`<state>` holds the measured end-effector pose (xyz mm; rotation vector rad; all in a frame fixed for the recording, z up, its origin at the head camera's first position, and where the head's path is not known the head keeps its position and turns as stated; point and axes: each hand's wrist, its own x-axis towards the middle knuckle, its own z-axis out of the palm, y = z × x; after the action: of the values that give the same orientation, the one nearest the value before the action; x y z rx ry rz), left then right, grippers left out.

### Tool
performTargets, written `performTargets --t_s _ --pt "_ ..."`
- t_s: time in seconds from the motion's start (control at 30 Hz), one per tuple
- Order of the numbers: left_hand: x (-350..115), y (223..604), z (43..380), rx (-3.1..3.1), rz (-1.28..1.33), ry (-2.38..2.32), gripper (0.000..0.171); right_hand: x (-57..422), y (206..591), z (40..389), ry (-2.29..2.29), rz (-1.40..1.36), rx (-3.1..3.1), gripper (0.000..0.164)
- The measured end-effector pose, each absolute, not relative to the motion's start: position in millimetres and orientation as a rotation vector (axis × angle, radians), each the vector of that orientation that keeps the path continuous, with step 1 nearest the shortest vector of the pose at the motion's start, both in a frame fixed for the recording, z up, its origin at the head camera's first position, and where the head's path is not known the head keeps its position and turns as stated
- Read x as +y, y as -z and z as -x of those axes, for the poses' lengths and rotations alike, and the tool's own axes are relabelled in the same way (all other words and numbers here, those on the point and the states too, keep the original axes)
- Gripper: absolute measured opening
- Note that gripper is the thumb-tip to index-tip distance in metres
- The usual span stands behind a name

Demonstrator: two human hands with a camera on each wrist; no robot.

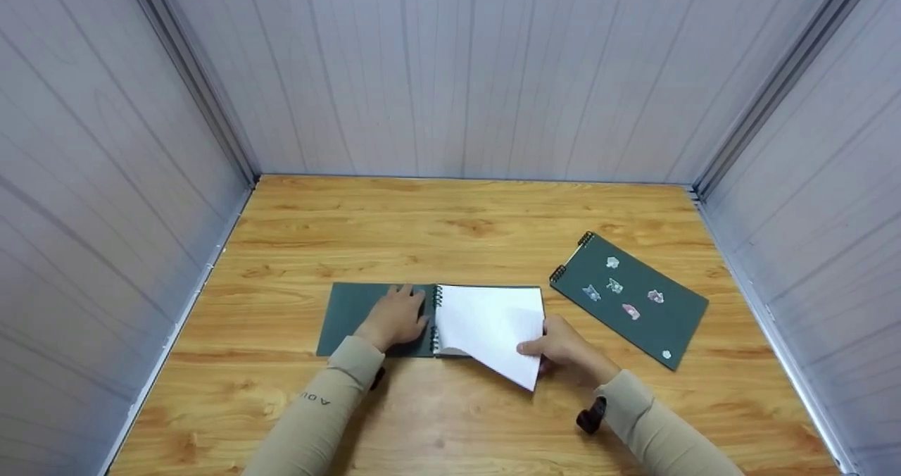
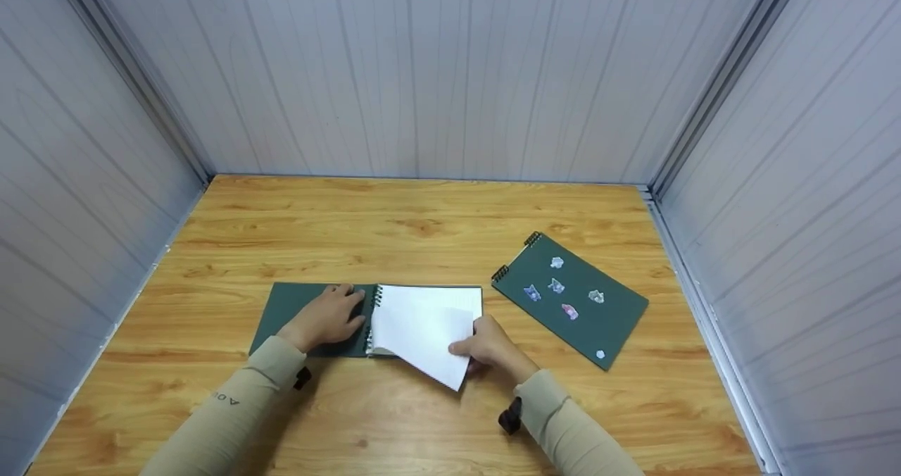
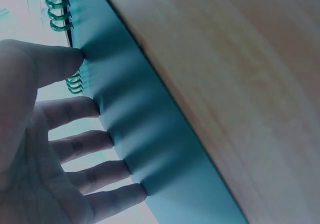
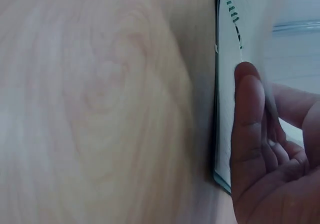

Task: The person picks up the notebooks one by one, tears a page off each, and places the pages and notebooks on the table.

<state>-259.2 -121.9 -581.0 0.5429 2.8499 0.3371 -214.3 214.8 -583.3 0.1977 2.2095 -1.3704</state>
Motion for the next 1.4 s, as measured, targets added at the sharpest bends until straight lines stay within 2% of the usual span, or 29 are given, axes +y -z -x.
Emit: performTargets --t_s 0.33,0.97,1.1,1.27,1.4 --pt "-125 581 255 2.845 -0.524 -0.401 0.056 241 587 205 1.378 -0.124 2.165 0.034" --pt "-124 581 256 2.860 -0.550 -0.348 0.056 253 579 197 1.118 -0.136 2.300 0.027" --pt "-125 579 256 2.872 -0.537 -0.334 0.056 264 576 202 1.082 -0.114 2.378 0.027" --pt "-124 579 256 2.872 -0.545 -0.339 0.056 272 567 215 1.076 -0.114 2.478 0.043" --pt "-122 580 256 2.868 -0.554 -0.348 0.056 273 558 224 1.120 -0.165 2.527 0.038"
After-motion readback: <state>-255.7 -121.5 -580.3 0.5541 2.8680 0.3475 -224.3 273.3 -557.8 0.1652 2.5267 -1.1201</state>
